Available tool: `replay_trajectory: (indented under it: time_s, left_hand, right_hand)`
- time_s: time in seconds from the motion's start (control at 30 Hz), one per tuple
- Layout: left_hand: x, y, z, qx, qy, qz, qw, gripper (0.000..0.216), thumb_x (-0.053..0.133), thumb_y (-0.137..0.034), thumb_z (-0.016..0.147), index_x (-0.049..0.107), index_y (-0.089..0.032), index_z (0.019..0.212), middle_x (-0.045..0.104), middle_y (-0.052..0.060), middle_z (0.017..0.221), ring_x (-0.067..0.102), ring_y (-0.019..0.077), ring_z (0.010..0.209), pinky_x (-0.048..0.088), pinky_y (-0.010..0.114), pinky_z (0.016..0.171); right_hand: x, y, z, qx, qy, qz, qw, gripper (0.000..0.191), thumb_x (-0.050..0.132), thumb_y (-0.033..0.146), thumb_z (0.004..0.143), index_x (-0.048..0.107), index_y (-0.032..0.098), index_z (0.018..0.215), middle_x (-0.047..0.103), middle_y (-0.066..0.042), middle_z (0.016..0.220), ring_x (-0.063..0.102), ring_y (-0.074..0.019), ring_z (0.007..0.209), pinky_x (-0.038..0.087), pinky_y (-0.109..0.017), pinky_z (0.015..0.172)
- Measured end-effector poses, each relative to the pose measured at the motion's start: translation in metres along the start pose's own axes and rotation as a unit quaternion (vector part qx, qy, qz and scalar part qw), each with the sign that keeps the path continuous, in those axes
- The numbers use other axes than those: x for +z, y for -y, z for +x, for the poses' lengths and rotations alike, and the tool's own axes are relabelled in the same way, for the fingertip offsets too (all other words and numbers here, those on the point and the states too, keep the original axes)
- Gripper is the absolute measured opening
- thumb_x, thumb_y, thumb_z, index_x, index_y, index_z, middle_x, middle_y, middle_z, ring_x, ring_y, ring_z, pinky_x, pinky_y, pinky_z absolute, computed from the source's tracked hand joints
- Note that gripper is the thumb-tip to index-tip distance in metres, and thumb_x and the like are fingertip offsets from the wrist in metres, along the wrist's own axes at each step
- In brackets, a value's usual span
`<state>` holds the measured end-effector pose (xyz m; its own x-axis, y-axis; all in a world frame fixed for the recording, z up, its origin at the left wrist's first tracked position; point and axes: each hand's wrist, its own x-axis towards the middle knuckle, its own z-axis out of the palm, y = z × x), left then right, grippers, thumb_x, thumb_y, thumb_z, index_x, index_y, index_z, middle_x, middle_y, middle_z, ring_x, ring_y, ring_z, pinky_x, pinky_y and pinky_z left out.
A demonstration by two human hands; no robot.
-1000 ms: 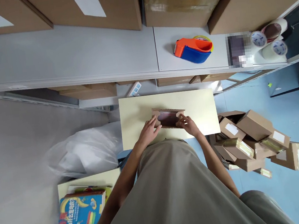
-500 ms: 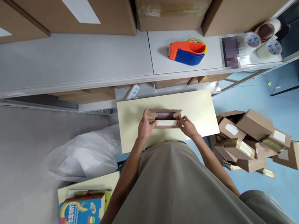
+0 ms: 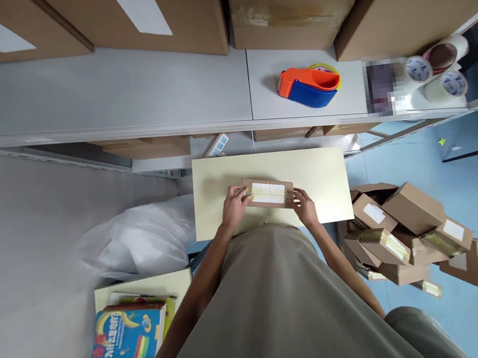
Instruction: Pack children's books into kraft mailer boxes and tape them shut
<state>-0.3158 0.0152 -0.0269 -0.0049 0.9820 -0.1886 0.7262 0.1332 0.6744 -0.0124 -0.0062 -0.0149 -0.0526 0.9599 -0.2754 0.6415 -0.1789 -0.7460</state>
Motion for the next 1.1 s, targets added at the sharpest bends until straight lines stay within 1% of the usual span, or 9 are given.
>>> replay_trajectory:
  time_s: [0.17,0.27,0.33,0.47,0.6,0.73,0.93,1.0,1.1]
  left_hand:
    - [0.004,-0.01,-0.002,-0.011,-0.033,-0.009,0.999,0.035,0.07,-0.031,0.105,0.075,-0.026,0.139,0.063,0.013,0.141,0.075,0.0265,0.117,0.061,0.042,0.109]
    - [0.003,-0.014,-0.003,-0.006,-0.043,-0.012,0.999,0.037,0.067,-0.034,0.107,0.074,-0.025,0.142,0.062,0.014,0.144,0.073,0.0276,0.123,0.061,0.042,0.111]
    - [0.002,-0.014,-0.003,-0.008,-0.039,-0.008,0.999,0.034,0.065,-0.036,0.108,0.076,-0.024,0.138,0.062,0.014,0.144,0.073,0.0281,0.123,0.06,0.042,0.111]
    - [0.003,-0.013,-0.002,-0.015,-0.025,0.005,1.0,0.027,0.063,-0.032,0.108,0.082,-0.023,0.125,0.064,0.013,0.141,0.076,0.026,0.113,0.061,0.041,0.109]
    - [0.007,-0.01,-0.001,-0.017,-0.037,0.01,0.999,0.023,0.066,-0.029,0.107,0.084,-0.024,0.12,0.069,0.011,0.134,0.077,0.0238,0.107,0.063,0.038,0.103]
    - [0.009,-0.009,0.003,-0.027,-0.052,0.02,0.998,0.018,0.07,-0.025,0.103,0.085,-0.024,0.113,0.073,0.009,0.124,0.077,0.0234,0.106,0.063,0.033,0.096]
    - [0.003,-0.014,0.02,-0.07,-0.046,0.03,0.996,0.011,0.073,-0.024,0.1,0.085,-0.024,0.099,0.076,0.007,0.112,0.075,0.0202,0.087,0.06,0.032,0.089]
    - [-0.001,-0.017,0.024,-0.087,-0.041,0.018,0.995,0.01,0.073,-0.022,0.099,0.083,-0.024,0.101,0.078,0.006,0.113,0.075,0.0189,0.085,0.059,0.032,0.089]
    - [-0.004,-0.021,0.024,-0.118,-0.046,-0.002,0.992,0.02,0.075,-0.019,0.097,0.079,-0.023,0.117,0.08,0.005,0.116,0.077,0.0188,0.086,0.058,0.032,0.091]
  right_hand:
    - [-0.006,-0.001,0.007,-0.014,-0.013,0.023,1.0,0.044,0.058,0.042,0.105,0.076,0.028,0.143,0.063,-0.01,0.162,0.082,-0.0279,0.108,0.071,-0.049,0.098]
    - [-0.011,0.0,0.012,-0.025,-0.022,0.004,0.999,0.042,0.056,0.045,0.108,0.079,0.03,0.139,0.065,-0.009,0.16,0.082,-0.0287,0.109,0.071,-0.047,0.096]
    - [-0.013,0.0,0.015,-0.032,-0.022,-0.025,0.999,0.04,0.055,0.045,0.108,0.082,0.029,0.132,0.067,-0.008,0.158,0.082,-0.0274,0.101,0.071,-0.046,0.092]
    - [-0.012,-0.003,0.019,-0.034,-0.012,-0.07,0.997,0.035,0.058,0.042,0.107,0.087,0.027,0.12,0.067,-0.009,0.157,0.081,-0.0238,0.087,0.07,-0.046,0.091]
    - [-0.007,-0.008,0.025,0.003,-0.016,-0.012,1.0,0.029,0.063,0.039,0.103,0.088,0.026,0.11,0.074,-0.009,0.145,0.081,-0.0229,0.091,0.069,-0.041,0.09]
    - [-0.002,-0.01,0.033,0.06,-0.039,0.056,0.996,0.02,0.072,0.034,0.094,0.087,0.023,0.1,0.08,-0.009,0.127,0.08,-0.0214,0.085,0.066,-0.035,0.085]
    - [-0.006,-0.006,0.045,0.09,-0.023,0.033,0.995,0.013,0.075,0.035,0.087,0.083,0.025,0.092,0.082,-0.006,0.119,0.08,-0.0207,0.08,0.059,-0.032,0.078]
    - [-0.008,-0.004,0.047,0.096,-0.014,0.025,0.995,0.014,0.075,0.036,0.086,0.08,0.025,0.092,0.083,-0.006,0.119,0.08,-0.0212,0.081,0.058,-0.032,0.077]
    - [-0.011,-0.002,0.047,0.102,-0.014,0.031,0.994,0.023,0.076,0.039,0.085,0.077,0.026,0.104,0.084,-0.005,0.12,0.081,-0.0224,0.083,0.058,-0.032,0.078]
